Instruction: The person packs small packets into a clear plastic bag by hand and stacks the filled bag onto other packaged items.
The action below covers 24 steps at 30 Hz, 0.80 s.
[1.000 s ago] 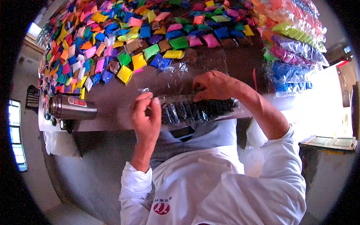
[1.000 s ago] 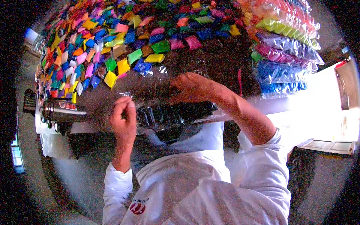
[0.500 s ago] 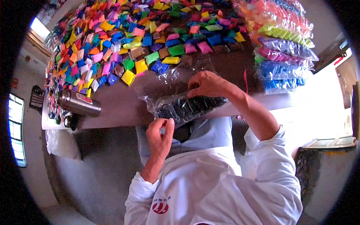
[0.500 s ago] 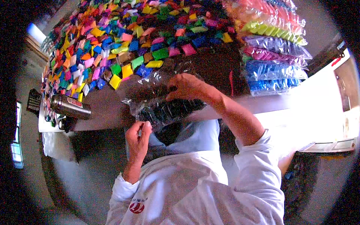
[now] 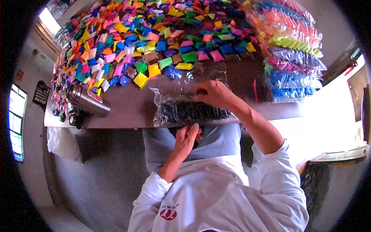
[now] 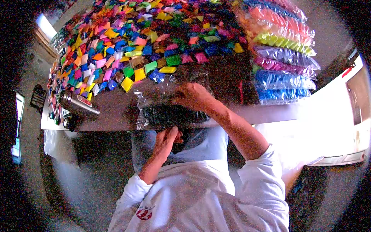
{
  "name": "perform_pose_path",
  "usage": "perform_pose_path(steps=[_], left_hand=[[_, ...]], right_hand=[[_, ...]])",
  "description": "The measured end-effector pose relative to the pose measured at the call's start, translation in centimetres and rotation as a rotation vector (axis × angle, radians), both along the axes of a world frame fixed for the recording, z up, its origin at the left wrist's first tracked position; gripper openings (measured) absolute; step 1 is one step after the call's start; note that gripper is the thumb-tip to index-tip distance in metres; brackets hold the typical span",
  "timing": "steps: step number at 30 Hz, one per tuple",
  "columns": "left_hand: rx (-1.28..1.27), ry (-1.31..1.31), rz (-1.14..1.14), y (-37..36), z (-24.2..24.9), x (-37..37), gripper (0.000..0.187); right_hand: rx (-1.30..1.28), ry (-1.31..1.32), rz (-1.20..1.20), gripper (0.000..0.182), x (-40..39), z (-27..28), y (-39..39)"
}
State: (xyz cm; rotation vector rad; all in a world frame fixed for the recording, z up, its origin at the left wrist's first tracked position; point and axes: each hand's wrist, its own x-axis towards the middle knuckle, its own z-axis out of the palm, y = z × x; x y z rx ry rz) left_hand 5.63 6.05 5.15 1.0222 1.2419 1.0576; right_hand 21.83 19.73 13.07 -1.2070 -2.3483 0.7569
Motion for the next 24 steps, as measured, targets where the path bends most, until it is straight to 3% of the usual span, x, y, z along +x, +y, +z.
perform_pose_path(steps=[5,9,13,24], left_hand=[[-0.069,-0.149,0.037,1.1,-0.2,0.5,0.040],[-0.139,-0.245,0.067,1.4,0.2,0.9,0.036],[-0.138,-0.255,0.078,1.3,0.5,1.0,0.033],[-0.075,-0.227,0.065,1.2,-0.2,0.7,0.026]], right_hand=[[0.057,0.016,-0.011,0.029,0.5,-0.6,-0.2],[-0.047,-0.010,0.035,0.030,0.4,0.5,-0.2],[-0.235,-0.075,0.141,0.031,1.0,-0.2,1.3],[-0.309,-0.029,0.229,0.031,0.1,-0.6,1.4]])
